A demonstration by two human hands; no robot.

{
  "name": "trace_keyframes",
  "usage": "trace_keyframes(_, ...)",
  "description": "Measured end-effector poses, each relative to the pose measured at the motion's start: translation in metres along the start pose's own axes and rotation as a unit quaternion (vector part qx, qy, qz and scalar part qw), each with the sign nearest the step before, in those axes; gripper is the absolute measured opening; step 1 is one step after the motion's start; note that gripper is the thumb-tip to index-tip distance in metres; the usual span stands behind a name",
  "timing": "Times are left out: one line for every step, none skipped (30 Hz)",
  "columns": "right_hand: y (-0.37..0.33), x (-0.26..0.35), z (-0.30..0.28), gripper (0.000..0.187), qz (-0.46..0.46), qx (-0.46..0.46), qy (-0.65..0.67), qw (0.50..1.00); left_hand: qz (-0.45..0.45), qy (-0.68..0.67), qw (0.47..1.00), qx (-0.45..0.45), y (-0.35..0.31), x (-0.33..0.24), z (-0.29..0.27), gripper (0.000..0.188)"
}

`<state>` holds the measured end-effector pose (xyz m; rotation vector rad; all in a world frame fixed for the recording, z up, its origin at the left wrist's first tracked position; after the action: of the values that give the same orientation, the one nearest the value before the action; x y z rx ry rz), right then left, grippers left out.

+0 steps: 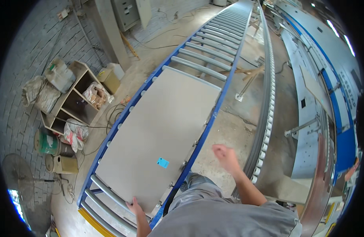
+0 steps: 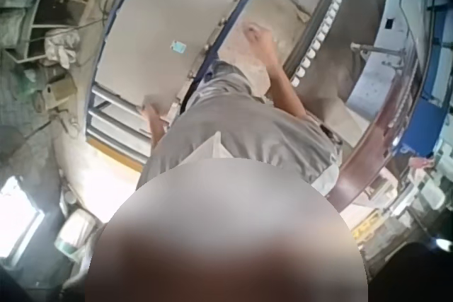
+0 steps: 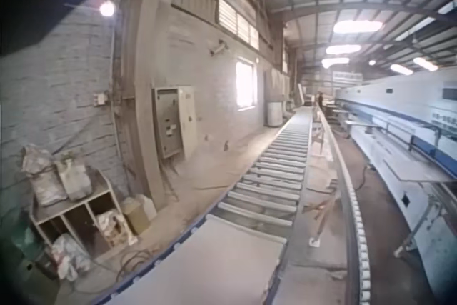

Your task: Picking up rectangular panels from a table and placing them onto a roller conveyor track.

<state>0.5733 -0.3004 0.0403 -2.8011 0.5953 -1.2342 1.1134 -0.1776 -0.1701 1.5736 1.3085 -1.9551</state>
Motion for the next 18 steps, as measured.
trace_keyframes(-0.011,-0.006,-0.022,0.027,-0.020,-0.095,0.029,0.995,0.000,0.003,1.000,0.009,0.002,-0.003,0.001,0.081)
trace_keyframes(-0.017,-0.018,-0.043,0.030,-0.027,-0.152,-0.036,0.987,-0.059,-0.004,0.998,0.014,0.005,0.000,0.000,0.079)
trace_keyframes(-0.027,-0.033,-0.064,0.033,-0.031,-0.209,-0.104,0.972,-0.118,-0.009,0.993,0.020,0.005,0.005,0.001,0.078)
trace_keyframes(-0.037,-0.050,-0.078,0.033,-0.027,-0.216,-0.105,0.970,-0.118,-0.007,0.993,0.028,0.007,0.006,0.000,0.078)
trace_keyframes(-0.048,-0.065,-0.093,0.042,0.008,-0.254,-0.196,0.947,-0.097,0.009,0.995,0.017,0.009,0.005,-0.002,0.077)
trace_keyframes(-0.058,-0.076,-0.104,0.051,0.044,-0.291,-0.285,0.912,-0.076,0.024,0.997,0.010,0.012,0.005,0.000,0.077)
trace_keyframes(-0.067,-0.083,-0.105,0.051,0.050,-0.299,-0.285,0.909,-0.075,0.024,0.997,0.020,0.013,0.006,0.002,0.077)
trace_keyframes(-0.077,-0.094,-0.098,0.061,0.076,-0.267,-0.332,0.902,-0.043,0.050,0.998,0.005,0.014,0.003,0.000,0.077)
trace_keyframes(-0.086,-0.104,-0.093,0.071,0.105,-0.233,-0.377,0.890,-0.010,0.076,0.997,-0.008,0.013,-0.002,0.001,0.077)
trace_keyframes(-0.090,-0.107,-0.093,0.080,0.089,-0.274,-0.371,0.883,0.041,0.272,0.955,-0.113,0.010,-0.011,-0.003,0.071)
trace_keyframes(-0.094,-0.115,-0.094,0.080,0.098,-0.281,-0.369,0.880,0.046,0.273,0.955,-0.102,0.008,-0.012,0.002,0.071)
trace_keyframes(-0.093,-0.115,-0.094,0.081,0.149,-0.263,-0.303,0.904,0.228,0.411,0.880,-0.068,0.003,-0.033,0.015,0.069)
trace_keyframes(-0.093,-0.118,-0.096,0.082,0.200,-0.244,-0.233,0.920,0.399,0.522,0.753,-0.030,-0.011,-0.046,0.034,0.068)
trace_keyframes(-0.089,-0.125,-0.097,0.083,0.205,-0.232,-0.217,0.926,0.407,0.522,0.749,-0.023,-0.012,-0.046,0.043,0.068)
trace_keyframes(-0.087,-0.123,-0.100,0.083,0.211,-0.233,-0.211,0.926,0.401,0.556,0.725,0.067,-0.015,-0.039,0.062,0.068)
trace_keyframes(-0.085,-0.123,-0.102,0.082,0.216,-0.220,-0.203,0.929,0.393,0.586,0.691,0.159,-0.022,-0.031,0.086,0.069)
trace_keyframes(-0.085,-0.123,-0.103,0.082,0.220,-0.207,-0.195,0.933,0.381,0.611,0.649,0.248,-0.031,-0.023,0.105,0.069)
trace_keyframes(-0.086,-0.124,-0.106,0.082,0.229,-0.213,-0.189,0.931,0.389,0.611,0.641,0.254,-0.044,-0.023,0.122,0.069)
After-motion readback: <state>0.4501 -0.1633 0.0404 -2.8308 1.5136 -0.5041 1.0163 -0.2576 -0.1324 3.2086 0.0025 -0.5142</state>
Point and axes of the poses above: each hand's wrist, its own y-axis towards the middle knuckle, its own z-axis out of the palm, x = y × z, the point moved 6 cm from there along y, towards the middle knuckle, and after that the axes turned 14 degrees about -y, right-handed, at the moved point
